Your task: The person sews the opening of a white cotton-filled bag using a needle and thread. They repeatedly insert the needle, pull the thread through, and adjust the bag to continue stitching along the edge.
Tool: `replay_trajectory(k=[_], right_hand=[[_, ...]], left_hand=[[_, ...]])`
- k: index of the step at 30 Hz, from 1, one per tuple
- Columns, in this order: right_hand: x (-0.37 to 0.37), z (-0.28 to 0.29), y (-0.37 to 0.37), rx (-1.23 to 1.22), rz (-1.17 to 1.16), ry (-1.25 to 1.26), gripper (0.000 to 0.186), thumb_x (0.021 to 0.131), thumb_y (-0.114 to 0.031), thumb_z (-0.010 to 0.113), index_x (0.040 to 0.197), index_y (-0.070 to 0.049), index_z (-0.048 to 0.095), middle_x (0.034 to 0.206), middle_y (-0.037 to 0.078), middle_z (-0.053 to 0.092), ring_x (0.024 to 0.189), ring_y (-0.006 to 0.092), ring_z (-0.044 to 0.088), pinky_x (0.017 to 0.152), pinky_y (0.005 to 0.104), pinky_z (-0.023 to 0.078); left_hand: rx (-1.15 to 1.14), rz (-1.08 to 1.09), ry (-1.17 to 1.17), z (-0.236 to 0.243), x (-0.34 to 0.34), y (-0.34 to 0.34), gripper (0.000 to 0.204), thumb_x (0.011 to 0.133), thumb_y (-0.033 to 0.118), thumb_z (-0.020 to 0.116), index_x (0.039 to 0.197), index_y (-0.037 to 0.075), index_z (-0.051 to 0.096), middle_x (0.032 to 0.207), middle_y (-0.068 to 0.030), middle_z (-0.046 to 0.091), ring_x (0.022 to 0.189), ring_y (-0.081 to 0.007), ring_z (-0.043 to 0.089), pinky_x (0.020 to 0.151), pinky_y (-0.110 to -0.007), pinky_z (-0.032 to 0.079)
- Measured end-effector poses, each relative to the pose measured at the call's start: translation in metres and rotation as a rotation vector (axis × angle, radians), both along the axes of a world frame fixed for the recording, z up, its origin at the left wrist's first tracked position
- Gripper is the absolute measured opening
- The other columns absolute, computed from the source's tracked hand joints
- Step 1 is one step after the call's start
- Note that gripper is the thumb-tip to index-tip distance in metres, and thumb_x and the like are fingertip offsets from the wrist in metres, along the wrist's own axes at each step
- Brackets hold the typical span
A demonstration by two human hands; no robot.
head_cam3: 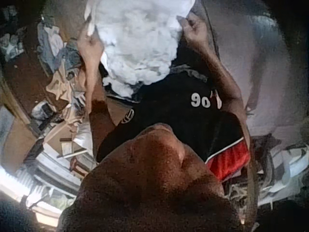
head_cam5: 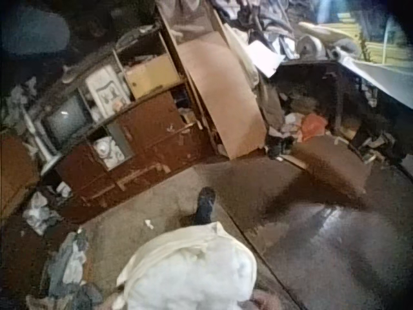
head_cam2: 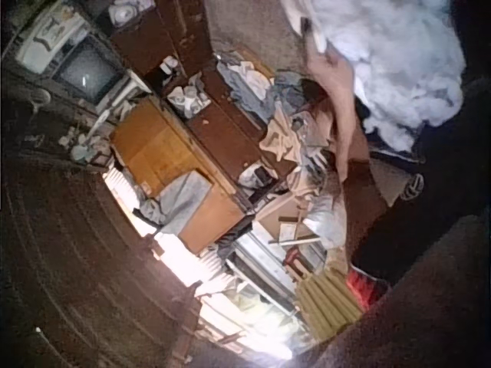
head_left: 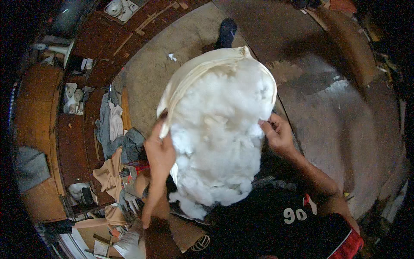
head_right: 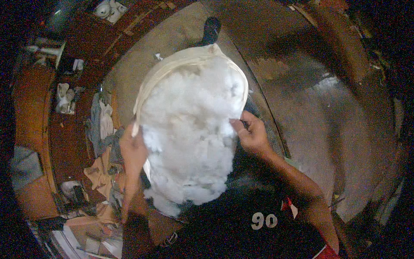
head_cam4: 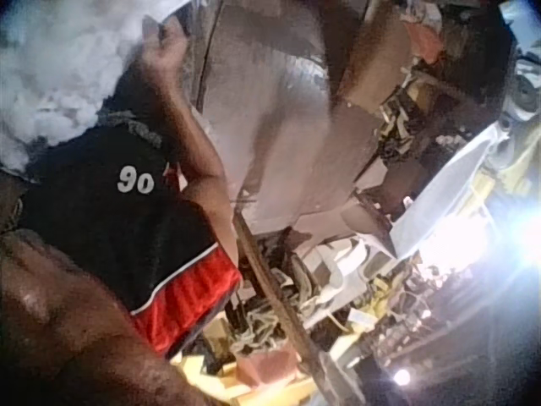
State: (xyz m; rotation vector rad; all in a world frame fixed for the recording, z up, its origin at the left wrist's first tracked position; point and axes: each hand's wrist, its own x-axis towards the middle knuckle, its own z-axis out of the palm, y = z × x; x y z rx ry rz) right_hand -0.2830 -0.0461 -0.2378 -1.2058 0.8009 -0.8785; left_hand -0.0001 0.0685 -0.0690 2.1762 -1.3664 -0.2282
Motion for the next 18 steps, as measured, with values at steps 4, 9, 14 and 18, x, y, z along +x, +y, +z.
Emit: replay_trajectory(k=[4,9,14,18], right_hand=[[0.044,0.038,0.009,-0.023,-0.037,-0.127,0.021,0.104,-0.011,0.061,0.116,0.004,0.068,0.107,0.008,0.073,0.101,0.0127,0.062,0.091,0.0293,0.05],[0.1,0.088,0.016,-0.094,0.054,-0.16,0.024,0.106,-0.02,0.06,0.112,0.003,0.064,0.095,0.004,0.067,0.086,0.0107,0.06,0.076,0.0297,0.052],[0.139,0.112,0.053,-0.176,0.242,-0.28,0.028,0.108,-0.023,0.058,0.119,0.003,0.063,0.096,0.007,0.068,0.088,0.0131,0.065,0.072,0.0295,0.057],[0.163,0.101,0.079,-0.312,0.226,-0.065,0.027,0.105,-0.024,0.062,0.104,0.004,0.065,0.084,0.006,0.066,0.081,0.0133,0.062,0.065,0.0331,0.052]], left_hand=[[-0.124,0.159,0.16,0.038,0.053,-0.024,0.031,0.097,-0.008,0.047,0.123,-0.002,0.064,0.1,-0.0065,0.07,0.093,-0.0132,0.063,0.085,-0.028,0.05],[-0.276,0.251,0.153,0.097,0.124,-0.057,0.026,0.102,0.003,0.051,0.124,-0.001,0.064,0.104,-0.0084,0.069,0.096,-0.0144,0.062,0.085,-0.029,0.05],[-0.161,0.106,0.069,0.129,0.178,-0.077,0.027,0.103,0.012,0.055,0.125,-0.001,0.065,0.101,-0.008,0.07,0.09,-0.0149,0.06,0.08,-0.032,0.05],[0.027,0.041,-0.201,0.092,0.192,-0.073,0.027,0.1,0.017,0.059,0.123,0.005,0.068,0.104,-0.0154,0.075,0.092,-0.0275,0.069,0.084,-0.042,0.052]])
